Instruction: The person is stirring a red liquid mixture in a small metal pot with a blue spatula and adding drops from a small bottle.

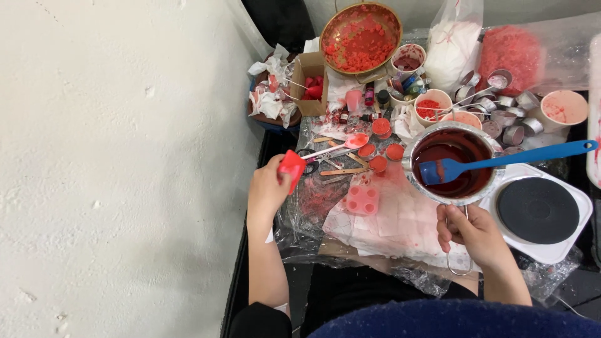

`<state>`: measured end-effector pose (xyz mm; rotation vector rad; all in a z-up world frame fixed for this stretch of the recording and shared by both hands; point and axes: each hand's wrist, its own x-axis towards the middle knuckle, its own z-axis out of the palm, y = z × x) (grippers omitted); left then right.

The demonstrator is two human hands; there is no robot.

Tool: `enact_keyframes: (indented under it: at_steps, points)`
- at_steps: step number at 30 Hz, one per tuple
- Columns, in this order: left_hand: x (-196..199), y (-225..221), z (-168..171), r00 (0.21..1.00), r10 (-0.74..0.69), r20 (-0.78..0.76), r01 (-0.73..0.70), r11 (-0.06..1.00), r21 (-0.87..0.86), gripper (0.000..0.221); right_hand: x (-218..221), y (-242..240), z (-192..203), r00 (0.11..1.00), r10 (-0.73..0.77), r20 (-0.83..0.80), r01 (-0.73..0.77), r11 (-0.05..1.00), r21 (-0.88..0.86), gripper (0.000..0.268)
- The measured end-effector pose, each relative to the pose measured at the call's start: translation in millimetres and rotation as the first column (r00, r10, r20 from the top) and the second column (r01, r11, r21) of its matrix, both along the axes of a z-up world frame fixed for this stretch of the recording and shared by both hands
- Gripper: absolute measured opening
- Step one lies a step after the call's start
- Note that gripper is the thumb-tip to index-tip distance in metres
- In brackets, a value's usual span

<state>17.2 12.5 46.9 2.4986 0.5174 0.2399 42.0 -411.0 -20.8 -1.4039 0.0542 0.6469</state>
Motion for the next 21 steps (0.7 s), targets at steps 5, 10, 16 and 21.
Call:
enact_keyframes:
  at_steps: [5,10,16,21]
  points:
    - [38.0,-5.4,-31.8,0.963,-0.207,0.173,0.244,0.944,-0.224,0.035,0.2,-0.7,-5.0,1.0,0.025,0.016,-0.025,0.999,0.036,0.034]
    - [87.6,-21.7,-47.0,0.921,-0.283,0.269,0.347,0.91,-0.228,0.038,1.7,-1.3,-8.5,0.999,0.034,0.011,-0.034,0.999,0.01,0.034]
    - [118.2,-63.4,-40.5,0.969,-0.183,0.168,0.179,0.983,0.04,0.049,5.2,-0.1,-13.7,0.998,0.054,0.009,-0.054,0.999,0.001,0.034]
    - [88.2,-52.4,-64.0,0.774,-0.486,0.407,0.458,0.872,0.17,0.027,8.2,6.5,-9.7,0.999,0.028,-0.019,-0.028,0.999,-0.017,0.033]
